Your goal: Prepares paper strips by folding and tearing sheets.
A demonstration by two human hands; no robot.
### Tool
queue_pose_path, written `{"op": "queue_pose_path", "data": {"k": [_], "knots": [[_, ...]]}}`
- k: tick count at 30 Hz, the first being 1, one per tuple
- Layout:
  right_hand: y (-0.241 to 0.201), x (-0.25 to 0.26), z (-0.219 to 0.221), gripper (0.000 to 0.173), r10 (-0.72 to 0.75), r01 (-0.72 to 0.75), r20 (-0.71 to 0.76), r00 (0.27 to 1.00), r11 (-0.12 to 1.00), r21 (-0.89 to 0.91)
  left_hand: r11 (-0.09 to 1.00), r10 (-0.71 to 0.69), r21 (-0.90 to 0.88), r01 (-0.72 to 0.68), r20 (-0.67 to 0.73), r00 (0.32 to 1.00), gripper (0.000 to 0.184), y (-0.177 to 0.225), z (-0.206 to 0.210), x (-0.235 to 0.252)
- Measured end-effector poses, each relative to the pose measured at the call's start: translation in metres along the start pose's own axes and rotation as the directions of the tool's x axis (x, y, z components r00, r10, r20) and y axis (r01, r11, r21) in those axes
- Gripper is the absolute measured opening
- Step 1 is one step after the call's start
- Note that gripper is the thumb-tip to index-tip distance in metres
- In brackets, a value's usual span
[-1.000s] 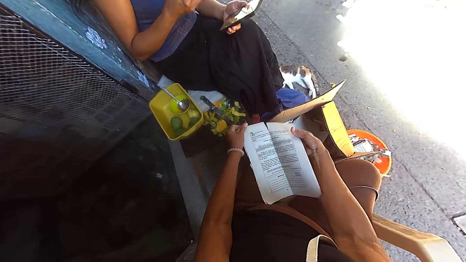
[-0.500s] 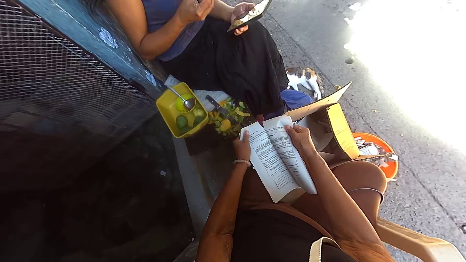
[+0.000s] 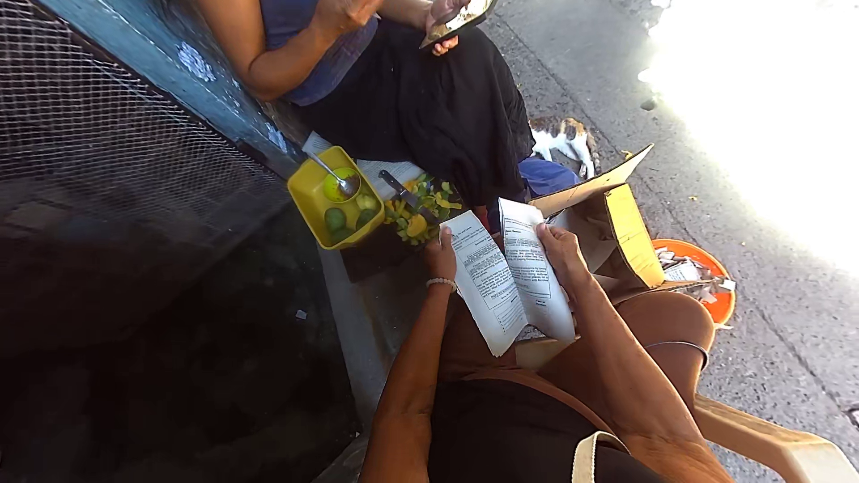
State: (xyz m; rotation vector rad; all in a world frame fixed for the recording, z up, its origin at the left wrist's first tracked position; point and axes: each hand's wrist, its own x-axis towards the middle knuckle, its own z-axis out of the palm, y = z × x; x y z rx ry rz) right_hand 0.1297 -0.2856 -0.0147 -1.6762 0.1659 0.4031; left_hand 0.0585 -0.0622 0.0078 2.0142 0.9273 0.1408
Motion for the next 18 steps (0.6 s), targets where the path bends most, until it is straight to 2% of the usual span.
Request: {"op": "queue_pose_path", "data": {"k": [3, 5, 7, 10, 13, 16, 18], "knots": [[-0.019, -0.015, -0.017, 0.021, 0.11, -0.145, 0.215, 0.97, 0.977, 0.154, 1.0, 0.002, -0.027, -0.002, 0.008, 1.0, 0.055, -0.001, 0.0, 0.007], [-0.019, -0.02, -0.024, 0.011, 0.127, -0.157, 0.229, 0.965, 0.981, 0.117, 0.993, 0.02, -0.117, -0.017, 0.025, 0.999, 0.051, -0.006, -0.003, 0.005], [-0.014, -0.018, -0.025, 0.006, 0.103, -0.118, 0.169, 0.98, 0.99, 0.08, 0.975, 0.02, -0.223, 0.0, 0.087, 0.996, 0.045, -0.008, -0.005, -0.007], [-0.014, -0.012, -0.014, 0.007, 0.022, -0.025, 0.077, 0.997, 0.999, 0.042, 0.943, -0.047, -0.313, 0.11, 0.202, 0.978, 0.043, -0.001, -0.009, -0.037], [-0.017, -0.007, -0.005, 0.013, -0.054, 0.056, 0.081, 0.995, 0.998, -0.016, 0.926, -0.106, -0.325, 0.193, 0.266, 0.958, 0.036, 0.002, -0.01, -0.056], [-0.026, -0.008, -0.007, 0.03, -0.073, 0.101, 0.118, 0.99, 0.964, -0.245, 0.949, -0.106, -0.265, 0.174, 0.251, 0.962, 0.031, 0.0, -0.009, -0.055], [-0.032, -0.01, -0.007, 0.035, -0.103, 0.134, 0.1, 0.99, 0.918, -0.374, 0.972, -0.094, -0.189, 0.137, 0.219, 0.971, 0.043, -0.003, -0.007, -0.05]]}}
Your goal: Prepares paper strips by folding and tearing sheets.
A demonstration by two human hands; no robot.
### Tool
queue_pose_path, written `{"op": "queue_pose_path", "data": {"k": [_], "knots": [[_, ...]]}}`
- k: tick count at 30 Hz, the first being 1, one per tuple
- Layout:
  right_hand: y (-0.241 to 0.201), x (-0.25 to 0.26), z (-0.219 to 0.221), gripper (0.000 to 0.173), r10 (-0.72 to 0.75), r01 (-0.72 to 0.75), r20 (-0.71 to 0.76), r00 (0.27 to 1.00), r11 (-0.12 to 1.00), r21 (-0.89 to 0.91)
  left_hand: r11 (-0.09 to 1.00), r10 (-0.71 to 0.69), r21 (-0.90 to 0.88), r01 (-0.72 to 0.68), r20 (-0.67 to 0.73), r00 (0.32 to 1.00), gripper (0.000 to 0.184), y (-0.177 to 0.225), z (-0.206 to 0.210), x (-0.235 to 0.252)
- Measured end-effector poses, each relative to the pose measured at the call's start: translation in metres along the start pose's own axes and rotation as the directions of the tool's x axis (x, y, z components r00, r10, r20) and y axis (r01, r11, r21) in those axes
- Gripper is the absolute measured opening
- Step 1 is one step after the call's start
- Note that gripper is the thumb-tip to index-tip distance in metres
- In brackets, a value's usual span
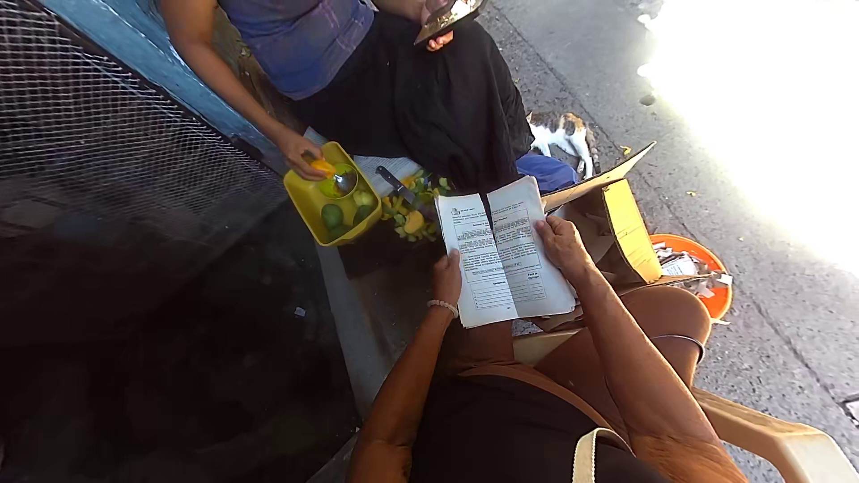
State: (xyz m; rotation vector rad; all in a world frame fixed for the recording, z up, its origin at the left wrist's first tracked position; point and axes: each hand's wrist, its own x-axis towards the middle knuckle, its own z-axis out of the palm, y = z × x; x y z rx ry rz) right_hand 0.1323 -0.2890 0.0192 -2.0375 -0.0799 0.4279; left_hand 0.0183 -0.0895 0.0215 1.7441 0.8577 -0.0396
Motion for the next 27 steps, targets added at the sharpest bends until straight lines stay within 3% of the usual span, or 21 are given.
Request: {"op": "queue_pose_path", "data": {"k": [4, 8, 12, 14, 17, 20, 23, 25, 27], "knots": [[-0.005, -0.005, 0.003, 0.036, 0.033, -0.044, -0.078, 0.996, 0.988, -0.151, 0.986, 0.062, 0.159, -0.055, -0.043, 0.997, 0.045, -0.002, 0.002, 0.002], [0.002, -0.009, 0.011, 0.034, 0.051, -0.07, -0.121, 0.991, 0.985, -0.158, 0.956, 0.097, 0.284, -0.074, -0.069, 0.993, 0.043, -0.005, 0.001, -0.001], [0.007, -0.011, 0.017, 0.034, 0.072, -0.1, -0.139, 0.988, 0.972, -0.211, 0.952, 0.129, 0.291, -0.092, -0.11, 0.985, 0.041, -0.004, -0.001, -0.003], [0.035, -0.006, 0.004, 0.031, 0.125, -0.177, -0.212, 0.969, 0.953, -0.246, 0.964, 0.077, 0.266, -0.02, -0.205, 0.976, 0.044, 0.0, -0.022, -0.003], [0.092, 0.004, -0.055, 0.035, 0.312, -0.419, -0.471, 0.825, 0.897, -0.139, 0.964, 0.021, 0.242, 0.111, -0.485, 0.874, 0.05, -0.008, -0.098, 0.019], [0.089, 0.001, -0.106, 0.044, 0.296, -0.409, -0.634, 0.715, 0.912, -0.036, 0.993, -0.013, 0.085, 0.081, -0.608, 0.794, 0.054, -0.011, -0.133, 0.031], [0.079, 0.01, -0.131, 0.041, 0.206, -0.184, -0.734, 0.648, 0.977, 0.112, 1.0, 0.017, 0.0, -0.02, -0.542, 0.84, 0.053, -0.005, -0.119, 0.028], [0.091, 0.013, -0.139, 0.042, 0.245, -0.074, -0.734, 0.634, 0.963, 0.258, 1.0, 0.018, -0.015, -0.028, -0.447, 0.895, 0.051, 0.0, -0.101, 0.02], [0.107, 0.003, -0.146, 0.058, 0.412, -0.152, -0.609, 0.678, 0.889, 0.431, 0.997, 0.017, -0.072, -0.043, -0.322, 0.947, 0.047, -0.001, -0.08, 0.009]]}}
